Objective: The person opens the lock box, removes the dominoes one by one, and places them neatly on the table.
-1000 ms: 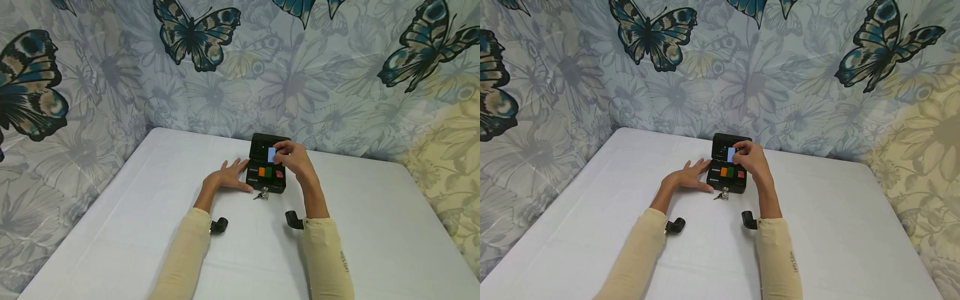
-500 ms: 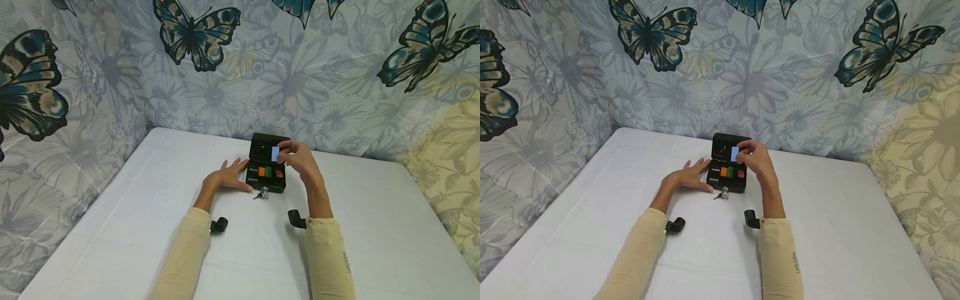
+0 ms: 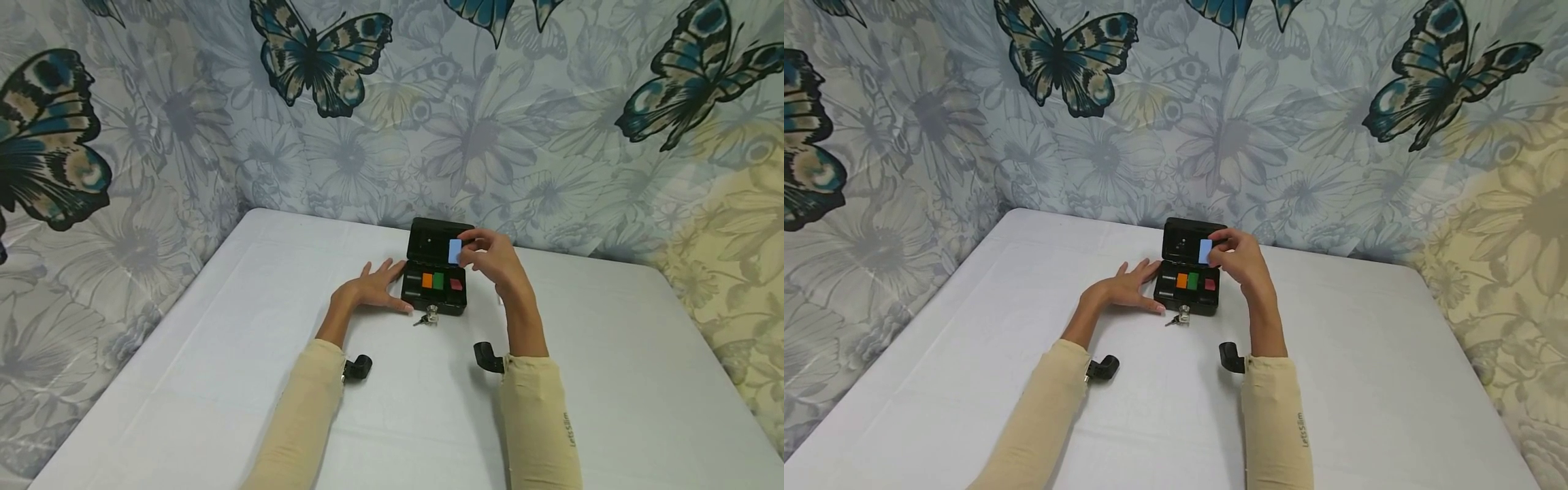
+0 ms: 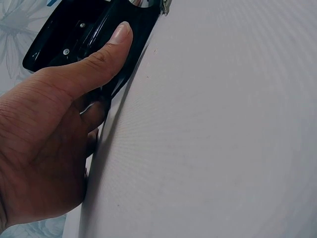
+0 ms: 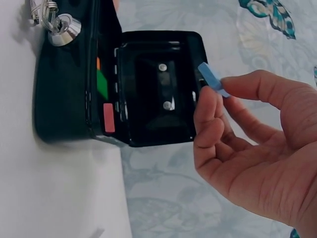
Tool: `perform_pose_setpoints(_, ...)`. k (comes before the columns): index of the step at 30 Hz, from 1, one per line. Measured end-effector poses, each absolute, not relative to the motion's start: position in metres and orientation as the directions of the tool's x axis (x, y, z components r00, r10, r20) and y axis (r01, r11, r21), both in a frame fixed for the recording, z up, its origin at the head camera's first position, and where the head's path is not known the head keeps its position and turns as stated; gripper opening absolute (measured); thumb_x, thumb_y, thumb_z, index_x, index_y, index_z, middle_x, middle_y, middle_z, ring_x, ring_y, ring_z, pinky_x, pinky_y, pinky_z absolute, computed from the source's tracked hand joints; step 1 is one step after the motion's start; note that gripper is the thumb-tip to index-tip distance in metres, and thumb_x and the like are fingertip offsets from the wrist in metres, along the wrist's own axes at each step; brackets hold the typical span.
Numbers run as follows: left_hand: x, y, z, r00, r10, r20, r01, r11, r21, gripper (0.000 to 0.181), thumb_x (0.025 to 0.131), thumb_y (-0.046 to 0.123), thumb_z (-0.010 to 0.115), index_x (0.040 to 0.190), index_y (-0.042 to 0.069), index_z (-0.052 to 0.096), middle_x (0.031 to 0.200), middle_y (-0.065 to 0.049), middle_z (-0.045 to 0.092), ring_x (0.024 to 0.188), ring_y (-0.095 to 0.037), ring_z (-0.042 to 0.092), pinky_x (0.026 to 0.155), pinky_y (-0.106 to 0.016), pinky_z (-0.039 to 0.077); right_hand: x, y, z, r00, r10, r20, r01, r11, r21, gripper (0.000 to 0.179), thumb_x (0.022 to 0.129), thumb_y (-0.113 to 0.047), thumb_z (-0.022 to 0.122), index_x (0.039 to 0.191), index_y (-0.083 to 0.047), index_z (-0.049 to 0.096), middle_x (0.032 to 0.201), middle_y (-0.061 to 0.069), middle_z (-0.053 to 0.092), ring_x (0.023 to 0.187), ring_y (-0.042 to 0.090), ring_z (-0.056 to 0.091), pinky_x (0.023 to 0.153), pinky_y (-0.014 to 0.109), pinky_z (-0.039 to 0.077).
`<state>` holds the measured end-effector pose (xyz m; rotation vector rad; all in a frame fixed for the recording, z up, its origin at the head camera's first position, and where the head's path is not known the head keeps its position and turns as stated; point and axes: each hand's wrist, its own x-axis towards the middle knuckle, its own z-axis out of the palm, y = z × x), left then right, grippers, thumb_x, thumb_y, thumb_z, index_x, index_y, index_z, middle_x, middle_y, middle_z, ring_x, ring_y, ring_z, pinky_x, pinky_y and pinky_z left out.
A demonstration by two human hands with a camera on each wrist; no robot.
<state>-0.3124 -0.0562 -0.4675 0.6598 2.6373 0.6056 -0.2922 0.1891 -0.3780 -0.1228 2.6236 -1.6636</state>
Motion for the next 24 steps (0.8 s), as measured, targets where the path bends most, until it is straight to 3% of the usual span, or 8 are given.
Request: perform_pose_setpoints(24,-0.313,-0.056,-0.467,-0.826,0.512,-0.236,0.359,0.8,0.481,0.108,0.07,0.065,0.064,0.149,0.024,0.003,0.154,-0.008,0.002,0.14,-0.018,-0.001,0.11,-0.045,-0.009,-0.291,0.208,-0.374,-0.998,-0.059,-0.004,-0.023,0.456,-0.889,0.036,0.081,-0.009,0.061,0.117,-0.01,0.058,0.093,0.01,0.061,0.072,0.019,0.063,0.068,0.03,0.048)
